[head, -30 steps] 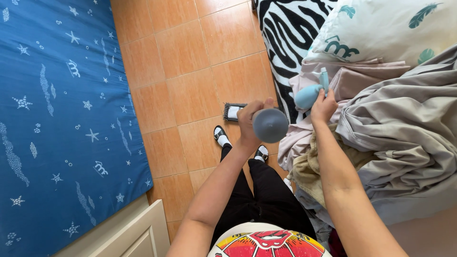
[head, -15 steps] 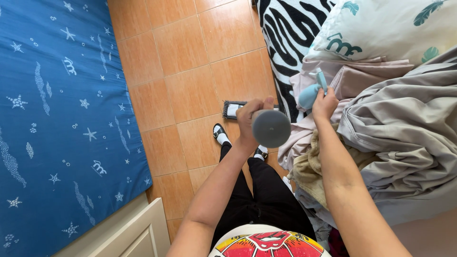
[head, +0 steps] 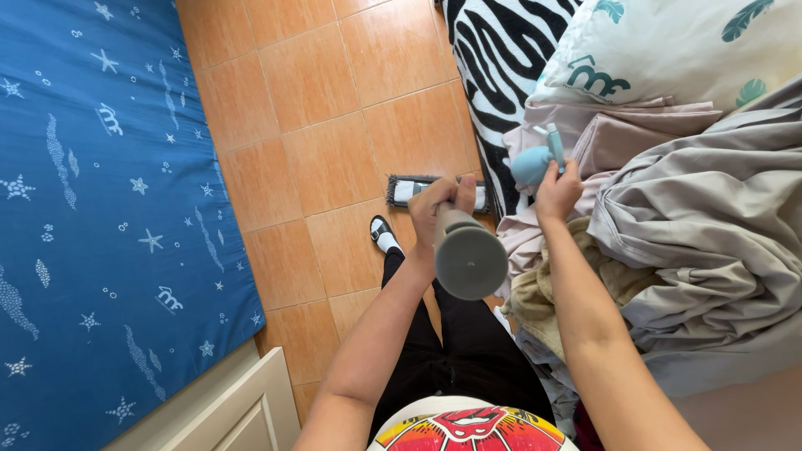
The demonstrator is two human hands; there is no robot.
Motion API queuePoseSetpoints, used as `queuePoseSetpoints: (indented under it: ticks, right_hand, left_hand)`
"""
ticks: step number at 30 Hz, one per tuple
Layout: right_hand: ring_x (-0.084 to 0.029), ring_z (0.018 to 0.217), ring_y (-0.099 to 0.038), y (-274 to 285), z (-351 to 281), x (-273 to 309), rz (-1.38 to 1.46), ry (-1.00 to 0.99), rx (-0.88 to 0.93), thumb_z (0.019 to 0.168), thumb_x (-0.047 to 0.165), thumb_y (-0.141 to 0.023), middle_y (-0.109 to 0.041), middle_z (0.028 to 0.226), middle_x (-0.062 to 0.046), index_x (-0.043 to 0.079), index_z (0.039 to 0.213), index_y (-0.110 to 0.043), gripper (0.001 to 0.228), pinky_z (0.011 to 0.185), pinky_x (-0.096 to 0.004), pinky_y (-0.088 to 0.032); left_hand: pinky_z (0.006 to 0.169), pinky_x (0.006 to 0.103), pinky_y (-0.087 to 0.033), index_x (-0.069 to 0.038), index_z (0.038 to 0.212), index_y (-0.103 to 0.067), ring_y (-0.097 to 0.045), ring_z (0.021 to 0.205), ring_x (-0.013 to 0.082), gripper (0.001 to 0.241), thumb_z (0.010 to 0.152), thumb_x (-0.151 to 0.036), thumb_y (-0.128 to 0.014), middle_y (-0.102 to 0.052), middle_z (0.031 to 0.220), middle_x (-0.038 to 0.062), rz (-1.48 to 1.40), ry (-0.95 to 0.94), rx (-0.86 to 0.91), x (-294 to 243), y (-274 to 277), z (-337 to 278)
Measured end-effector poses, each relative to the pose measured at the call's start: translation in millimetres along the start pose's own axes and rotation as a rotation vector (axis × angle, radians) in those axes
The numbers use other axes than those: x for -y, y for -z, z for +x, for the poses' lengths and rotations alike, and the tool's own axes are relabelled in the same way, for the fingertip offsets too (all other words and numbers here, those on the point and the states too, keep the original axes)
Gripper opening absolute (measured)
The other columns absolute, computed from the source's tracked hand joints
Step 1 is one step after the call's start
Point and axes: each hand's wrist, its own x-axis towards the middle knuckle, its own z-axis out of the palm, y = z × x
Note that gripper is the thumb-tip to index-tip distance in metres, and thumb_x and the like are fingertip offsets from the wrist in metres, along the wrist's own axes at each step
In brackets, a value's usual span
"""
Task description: The person mops a tiled floor in a bedroom using a flat mop. They briefly pause to spray a cleaning solution from a bottle onto the floor before continuing to sweep the area around a bed and a blue mat.
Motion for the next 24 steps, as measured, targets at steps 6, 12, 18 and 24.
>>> queuePoseSetpoints:
  ticks: [6, 12, 18, 24]
  right_hand:
    - [-0.035, 0.069, -0.072, 4, -22, 19, 0.144, -0.049, 0.142, 0.1, 0.017, -0.067, -0.071, 0.076, -0.018, 0.001, 0.1, -0.066, 0.016, 0.065, -0.045, -0.052]
    - [-0.04, 0.071, -0.069, -3, -11, -12, -0.011, 0.04, 0.076, 0.099, 0.017, -0.068, -0.07, 0.078, -0.021, 0.001, 0.101, -0.07, 0.017, 0.066, -0.048, -0.05]
    - [-0.041, 0.071, -0.07, -5, 21, -29, -0.068, 0.025, -0.131, 0.1, 0.021, -0.07, -0.071, 0.076, -0.019, 0.001, 0.105, -0.068, 0.021, 0.067, -0.051, -0.05]
    - [-0.044, 0.082, -0.068, -15, 45, -48, -0.024, 0.255, -0.165, 0.1, 0.017, -0.069, -0.072, 0.091, -0.024, -0.002, 0.105, -0.066, 0.019, 0.073, -0.05, -0.05]
  left_hand:
    - [0.047, 0.0288, -0.031, -0.005, 0.066, -0.043, -0.037, 0.055, 0.0062, 0.044, 0.103, -0.012, -0.067, -0.043, 0.058, 0.0, -0.072, 0.033, 0.013, -13, -10, 5]
    - [0.05, 0.0303, -0.028, -0.004, 0.068, -0.038, -0.031, 0.055, 0.009, 0.047, 0.102, -0.01, -0.069, -0.036, 0.06, 0.002, -0.005, -0.042, 0.012, -10, -15, -1]
    - [0.049, 0.0303, -0.029, -0.004, 0.067, -0.04, -0.033, 0.054, 0.009, 0.045, 0.102, -0.01, -0.069, -0.038, 0.06, 0.002, 0.002, -0.032, 0.023, -10, -14, -1]
    - [0.05, 0.0292, -0.031, -0.003, 0.069, -0.043, -0.035, 0.055, 0.0088, 0.043, 0.102, -0.011, -0.069, -0.041, 0.06, 0.002, -0.039, -0.009, 0.01, -12, -10, 1]
